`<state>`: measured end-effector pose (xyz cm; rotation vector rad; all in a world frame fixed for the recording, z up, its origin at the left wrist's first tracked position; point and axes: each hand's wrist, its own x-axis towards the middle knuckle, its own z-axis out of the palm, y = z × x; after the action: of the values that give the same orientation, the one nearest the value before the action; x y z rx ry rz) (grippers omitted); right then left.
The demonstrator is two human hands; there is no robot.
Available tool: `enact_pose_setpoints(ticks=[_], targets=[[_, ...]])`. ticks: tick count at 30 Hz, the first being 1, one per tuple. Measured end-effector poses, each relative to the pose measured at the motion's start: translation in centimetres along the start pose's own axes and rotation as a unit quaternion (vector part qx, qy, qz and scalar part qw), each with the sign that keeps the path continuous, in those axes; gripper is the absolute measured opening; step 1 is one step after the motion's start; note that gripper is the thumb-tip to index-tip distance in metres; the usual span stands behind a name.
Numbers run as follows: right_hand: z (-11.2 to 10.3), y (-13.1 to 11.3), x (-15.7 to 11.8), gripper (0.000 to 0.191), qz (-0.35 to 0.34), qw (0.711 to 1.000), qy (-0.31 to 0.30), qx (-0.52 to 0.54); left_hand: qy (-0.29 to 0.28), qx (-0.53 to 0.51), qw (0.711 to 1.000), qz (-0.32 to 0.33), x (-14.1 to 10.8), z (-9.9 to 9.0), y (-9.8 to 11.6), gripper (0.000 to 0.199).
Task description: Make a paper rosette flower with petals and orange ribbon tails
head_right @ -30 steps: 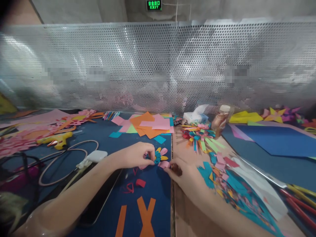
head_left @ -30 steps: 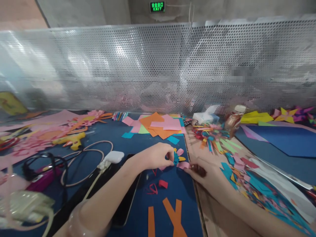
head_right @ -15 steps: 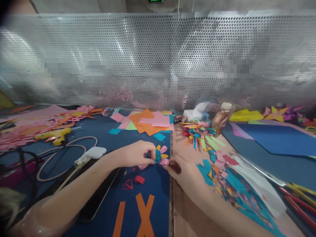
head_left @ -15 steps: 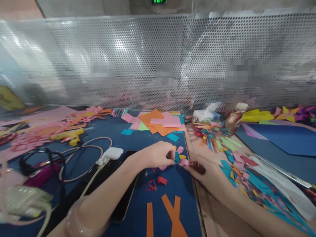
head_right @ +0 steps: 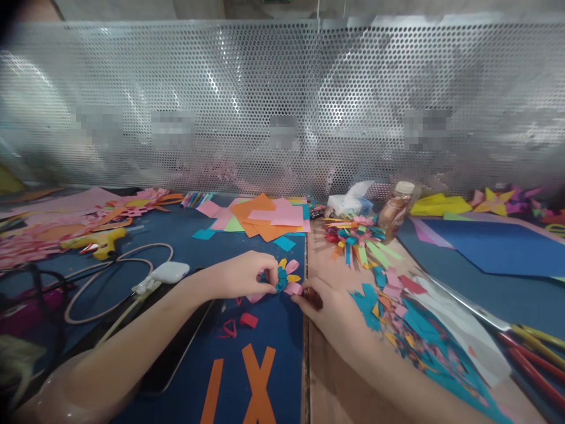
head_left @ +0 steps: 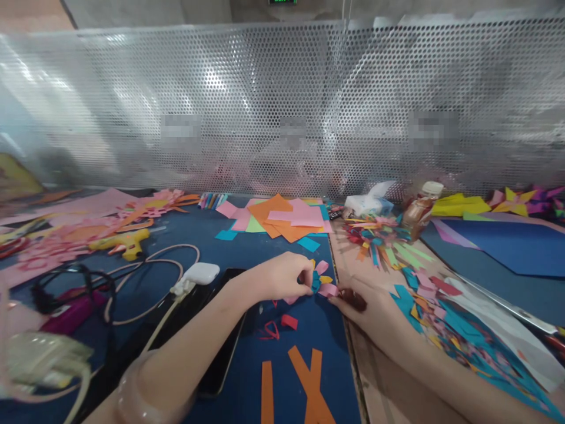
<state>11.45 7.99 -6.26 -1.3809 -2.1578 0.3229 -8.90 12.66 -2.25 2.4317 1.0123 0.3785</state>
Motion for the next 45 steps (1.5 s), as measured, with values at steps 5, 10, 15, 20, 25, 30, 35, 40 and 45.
enact_pose_setpoints(ticks=[5, 10, 15, 20, 25, 30, 35, 40, 45], targets=[[0.1, 0.0, 0.0, 0.020, 0.003, 1.000, -0.001, -0.001, -0.003, 0.007, 1.000, -0.005, 0.0, -0.1, 0.3, 0.006], [0.1, 0.0, 0.1, 0.019, 0.006, 1.000, -0.011, 0.004, -0.011, 0.015, 1.000, -0.012, -0.1, -0.1, 0.5, 0.005], [0.0, -0.1, -0.1, 0.018, -0.002, 1.000, -0.006, -0.004, -0.010, -0.005, 1.000, 0.014, -0.4, -0.5, 0.4, 0.007], [-0.2, -0.2, -0.1, 0.023, -0.003, 1.000, 0.004, 0.000, 0.018, 0.022, 0.999, 0.035, -0.8, -1.2, 0.5, 0.017], [-0.2, -0.4, 0.0, 0.020, -0.016, 1.000, 0.019, 0.014, 0.010, 0.081, 0.995, 0.058, -0.7, -1.0, 0.5, 0.033], [-0.1, -0.7, 0.1, 0.021, -0.025, 0.999, 0.035, 0.026, -0.009, 0.107, 0.992, 0.068, -0.5, -0.9, 0.5, 0.025], [0.1, -0.6, 0.2, 0.020, -0.018, 0.999, 0.041, 0.027, -0.016, 0.102, 0.992, 0.065, -0.5, -1.0, 0.5, 0.021], [0.3, -0.4, 0.1, 0.020, -0.012, 0.999, 0.039, 0.019, -0.019, 0.101, 0.993, 0.062, -0.5, -1.0, 0.5, 0.021], [0.2, -0.4, 0.1, 0.022, -0.011, 0.999, 0.017, 0.030, -0.023, 0.105, 0.991, 0.074, -0.4, -0.9, 0.4, 0.023]])
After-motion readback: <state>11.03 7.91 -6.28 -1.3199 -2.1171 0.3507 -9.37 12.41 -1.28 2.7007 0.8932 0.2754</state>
